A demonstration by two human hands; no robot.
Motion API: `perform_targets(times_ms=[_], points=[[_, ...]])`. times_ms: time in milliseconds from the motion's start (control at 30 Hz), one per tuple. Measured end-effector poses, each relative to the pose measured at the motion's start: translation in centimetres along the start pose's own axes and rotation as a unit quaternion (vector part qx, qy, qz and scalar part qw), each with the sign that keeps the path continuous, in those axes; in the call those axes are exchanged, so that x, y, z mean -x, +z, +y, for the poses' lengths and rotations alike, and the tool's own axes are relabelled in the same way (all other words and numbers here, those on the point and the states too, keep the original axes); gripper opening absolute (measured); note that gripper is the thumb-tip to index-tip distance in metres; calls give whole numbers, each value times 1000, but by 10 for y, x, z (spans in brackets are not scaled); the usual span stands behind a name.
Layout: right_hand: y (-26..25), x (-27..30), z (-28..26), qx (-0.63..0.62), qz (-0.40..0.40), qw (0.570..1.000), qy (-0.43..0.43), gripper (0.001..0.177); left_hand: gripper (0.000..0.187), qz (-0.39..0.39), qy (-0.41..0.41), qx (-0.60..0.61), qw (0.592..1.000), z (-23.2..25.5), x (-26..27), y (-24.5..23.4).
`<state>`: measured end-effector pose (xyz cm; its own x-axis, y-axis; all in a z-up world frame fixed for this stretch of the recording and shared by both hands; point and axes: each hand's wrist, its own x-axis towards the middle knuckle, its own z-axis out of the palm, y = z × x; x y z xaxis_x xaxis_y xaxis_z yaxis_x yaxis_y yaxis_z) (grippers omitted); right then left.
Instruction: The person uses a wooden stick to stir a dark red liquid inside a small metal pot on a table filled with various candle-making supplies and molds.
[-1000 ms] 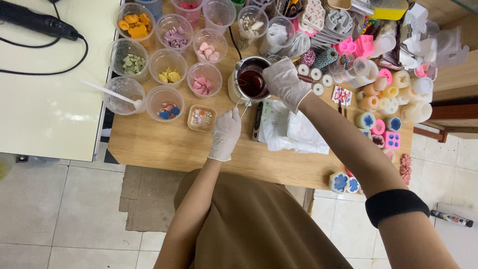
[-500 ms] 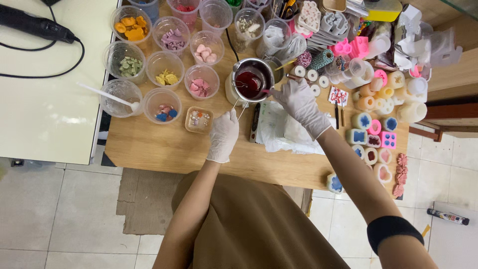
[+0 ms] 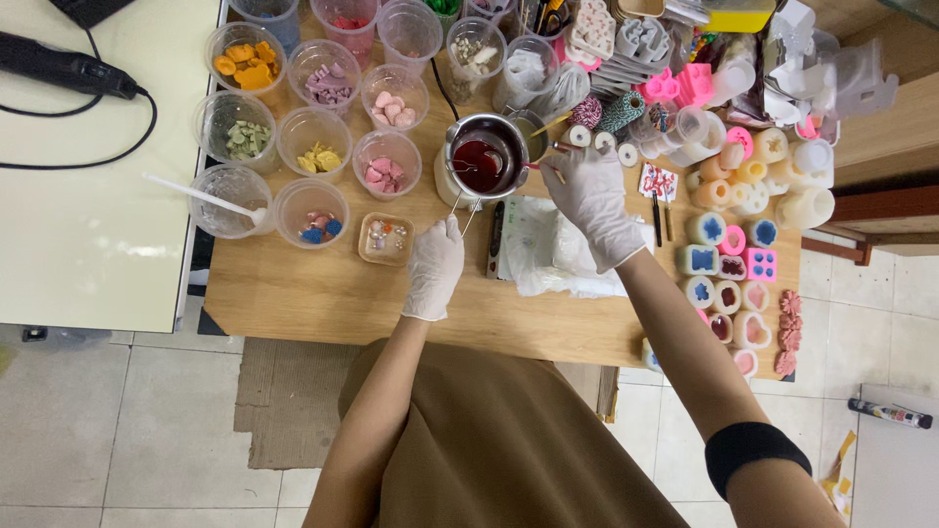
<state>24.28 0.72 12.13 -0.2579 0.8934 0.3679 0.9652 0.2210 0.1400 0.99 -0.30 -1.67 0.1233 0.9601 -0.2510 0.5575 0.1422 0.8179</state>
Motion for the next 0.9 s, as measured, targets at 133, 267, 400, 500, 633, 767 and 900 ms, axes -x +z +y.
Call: perform_targets(times_ms=[133,267,400,500,633,767,900], points=[[17,-19,-10,49,-85,995,26,17,50,9,4,-20,1000,1,1,-3],[16,-21,-12,-12,-142,988,52,20,51,-6,0,-11,1000,6,6,-8],[9,-23,-16,-99,-156,969,165,21,51,-6,-2,-10,1000,6,4,-9],[5,-9,-13,-158,-45,980,109,16,51,3,-4,-19,1000,6,3,-5],[13,18,-11,31,-42,999,-16,11,51,-6,0,-19,1000,0,2,-2],[23,27,-4,52,-35,998,-21,18,52,1,11,-24,1000,-4,-2,4],[22,35,-9,138,41,987,-70,26,52,2,14,-19,1000,-9,-5,7]])
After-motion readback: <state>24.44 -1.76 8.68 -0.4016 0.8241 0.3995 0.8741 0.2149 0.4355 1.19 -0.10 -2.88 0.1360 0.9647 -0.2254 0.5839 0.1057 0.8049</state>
